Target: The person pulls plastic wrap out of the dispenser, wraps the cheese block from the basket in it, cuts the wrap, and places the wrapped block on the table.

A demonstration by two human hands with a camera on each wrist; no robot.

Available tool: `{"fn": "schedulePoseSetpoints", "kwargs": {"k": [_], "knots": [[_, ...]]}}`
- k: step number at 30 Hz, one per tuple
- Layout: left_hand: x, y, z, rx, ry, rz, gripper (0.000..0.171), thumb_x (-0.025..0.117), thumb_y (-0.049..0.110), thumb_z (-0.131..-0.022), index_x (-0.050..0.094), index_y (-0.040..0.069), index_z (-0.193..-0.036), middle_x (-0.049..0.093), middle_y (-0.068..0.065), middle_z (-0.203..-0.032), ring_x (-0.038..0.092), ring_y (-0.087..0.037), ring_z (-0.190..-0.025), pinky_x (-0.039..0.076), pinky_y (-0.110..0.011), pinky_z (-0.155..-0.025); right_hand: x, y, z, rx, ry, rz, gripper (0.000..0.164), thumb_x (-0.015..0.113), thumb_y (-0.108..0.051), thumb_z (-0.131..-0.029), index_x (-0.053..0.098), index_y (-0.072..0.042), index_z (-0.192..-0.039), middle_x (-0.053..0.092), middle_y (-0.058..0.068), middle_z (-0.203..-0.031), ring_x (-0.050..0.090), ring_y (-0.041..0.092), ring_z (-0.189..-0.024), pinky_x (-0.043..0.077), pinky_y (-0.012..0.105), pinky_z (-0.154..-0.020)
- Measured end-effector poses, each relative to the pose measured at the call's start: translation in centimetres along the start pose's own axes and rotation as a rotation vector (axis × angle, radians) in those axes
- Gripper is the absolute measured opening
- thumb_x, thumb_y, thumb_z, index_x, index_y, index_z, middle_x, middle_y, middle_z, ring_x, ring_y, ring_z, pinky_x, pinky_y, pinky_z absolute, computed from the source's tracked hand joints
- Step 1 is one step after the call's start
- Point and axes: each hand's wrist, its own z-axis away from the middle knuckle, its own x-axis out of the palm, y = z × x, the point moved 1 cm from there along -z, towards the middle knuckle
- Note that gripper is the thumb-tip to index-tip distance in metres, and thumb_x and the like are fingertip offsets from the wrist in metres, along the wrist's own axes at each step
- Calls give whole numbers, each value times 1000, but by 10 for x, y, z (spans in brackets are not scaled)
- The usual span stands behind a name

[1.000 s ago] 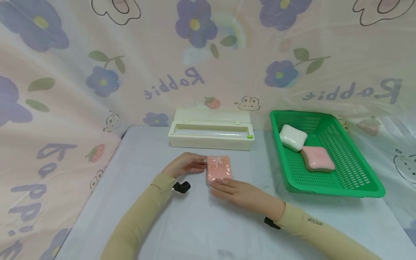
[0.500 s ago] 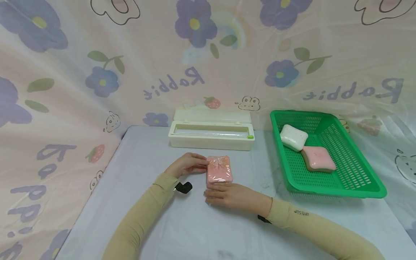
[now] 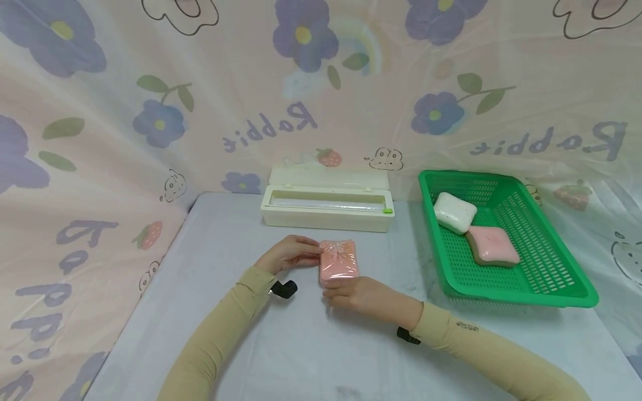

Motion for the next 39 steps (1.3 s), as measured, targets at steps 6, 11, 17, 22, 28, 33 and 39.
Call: {"fn": "schedulePoseSetpoints", "kwargs": {"k": [6, 11, 17, 22, 28, 33, 39], "knots": [[0, 0, 1, 9, -2, -13, 34, 62, -5, -89, 53, -15, -120, 66, -19, -105, 68, -24, -88, 52, -39, -90, -2, 9, 3, 171, 86, -281, 25, 70, -5, -85, 68, -10, -110, 65, 3, -119, 58, 15, -113, 47, 25, -96], [1, -1, 1, 18, -4, -27, 33, 61, -5, -90, 52, -15, -121, 65, -21, -108, 67, -25, -91, 51, -39, -91, 2, 21, 3, 336, 187, -590, 28, 66, -2, -88, 67, -6, -116, 65, 6, -119, 57, 18, -116, 47, 28, -97], [0, -3, -1, 22, -6, -34, 33, 58, -5, -91, 51, -16, -122, 63, -23, -111, 65, -26, -96, 51, -37, -91, 8, 35, 2, 541, 207, -686, 25, 62, -7, -93, 67, -6, -118, 64, 5, -122, 57, 16, -116, 50, 29, -92], [0, -5, -2, 38, -4, -40, 32, 60, -5, -91, 52, -16, -120, 63, -22, -110, 66, -24, -95, 53, -35, -89, 17, 42, 0, 609, 213, -683, 27, 62, -8, -93, 67, -5, -119, 62, 6, -125, 47, 21, -127, 46, 35, -99], [1, -6, 0, 54, -13, -54, 33, 62, -3, -90, 53, -15, -119, 63, -21, -112, 66, -23, -94, 53, -35, -87, 25, 46, -1, 597, 176, -583, 42, 62, -10, -94, 54, -3, -134, 45, 11, -143, 30, 26, -138, 28, 41, -112], [0, -7, -2, 74, -20, -61, 33, 61, -3, -91, 53, -16, -119, 63, -22, -111, 66, -23, -94, 53, -35, -87, 32, 50, -1, 583, 45, -466, 51, 49, -20, -102, 34, -3, -147, 29, 12, -153, 18, 27, -142, 15, 43, -116], [-1, -7, -3, 72, -13, -69, 34, 63, -1, -90, 54, -15, -119, 63, -21, -111, 66, -23, -94, 54, -35, -87, 32, 53, 2, 576, -63, -419, 54, 37, -31, -105, 24, -5, -151, 19, 9, -157, 11, 24, -144, 11, 41, -117]]}}
